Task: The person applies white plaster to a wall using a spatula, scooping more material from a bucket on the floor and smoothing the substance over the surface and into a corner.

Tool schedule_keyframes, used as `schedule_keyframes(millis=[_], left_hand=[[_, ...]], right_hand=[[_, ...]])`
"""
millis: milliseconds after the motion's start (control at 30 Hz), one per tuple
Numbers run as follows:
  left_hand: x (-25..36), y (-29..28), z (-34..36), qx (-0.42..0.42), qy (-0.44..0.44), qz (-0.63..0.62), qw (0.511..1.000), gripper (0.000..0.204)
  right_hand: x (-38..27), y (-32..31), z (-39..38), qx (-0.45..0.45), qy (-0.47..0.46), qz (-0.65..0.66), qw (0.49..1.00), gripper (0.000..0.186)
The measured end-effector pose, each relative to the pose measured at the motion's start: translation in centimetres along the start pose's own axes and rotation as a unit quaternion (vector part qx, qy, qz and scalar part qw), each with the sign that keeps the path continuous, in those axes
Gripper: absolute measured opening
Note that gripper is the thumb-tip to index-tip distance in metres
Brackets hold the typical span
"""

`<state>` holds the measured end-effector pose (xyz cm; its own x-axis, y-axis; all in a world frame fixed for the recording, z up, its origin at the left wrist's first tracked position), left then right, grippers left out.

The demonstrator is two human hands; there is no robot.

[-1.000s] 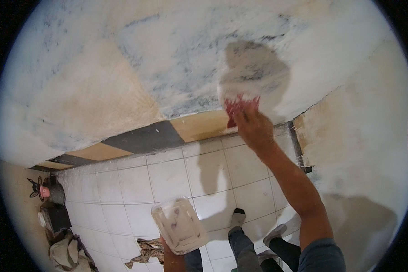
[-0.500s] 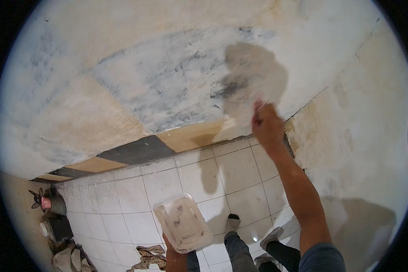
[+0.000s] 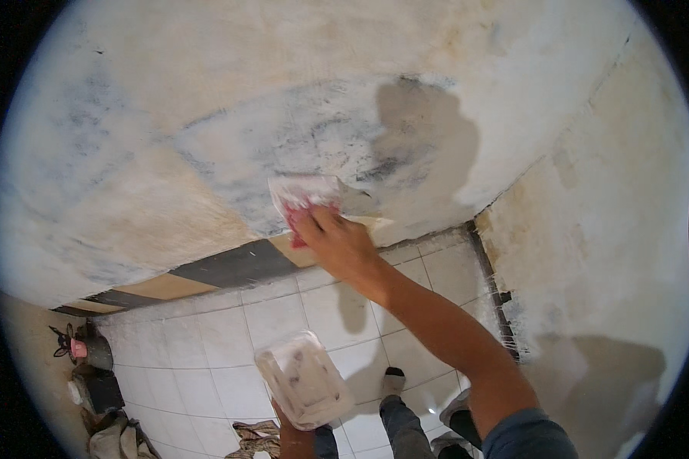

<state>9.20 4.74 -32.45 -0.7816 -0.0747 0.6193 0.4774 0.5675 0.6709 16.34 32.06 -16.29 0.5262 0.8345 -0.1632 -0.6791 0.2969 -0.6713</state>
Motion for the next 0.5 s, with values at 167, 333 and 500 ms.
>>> schedule_keyframes(millis=[167,333,500], left_hand=[[0.4,-0.1,-0.4,-0.014,-0.051,-0.059,0.997,0.068],[-1.4,3.1,-0.6,0.0,-0.071,-0.115,0.991,0.058],[-1.8,3.6,-0.5,0.013,-0.064,-0.1,0.993,0.058]], right_hand=[[6.2,-9.5,0.6,0.133,-0.026,-0.208,0.969,0.016],[14.4,-7.9,1.8,-0.008,-0.004,-0.295,0.955,0.029],[14.5,-8.6,-6.7,-0.148,-0.01,-0.151,0.977,0.038]])
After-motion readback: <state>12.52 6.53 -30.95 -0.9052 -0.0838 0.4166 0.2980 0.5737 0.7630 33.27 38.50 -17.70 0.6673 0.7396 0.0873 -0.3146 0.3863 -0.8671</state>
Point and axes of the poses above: each hand's wrist, its own z-axis towards the middle knuckle, its own y-axis out of the palm, x = y × z, the point moved 6 cm from there along z, towards the middle knuckle, and after that the axes turned 2 degrees about y, right-handed, at the moved point
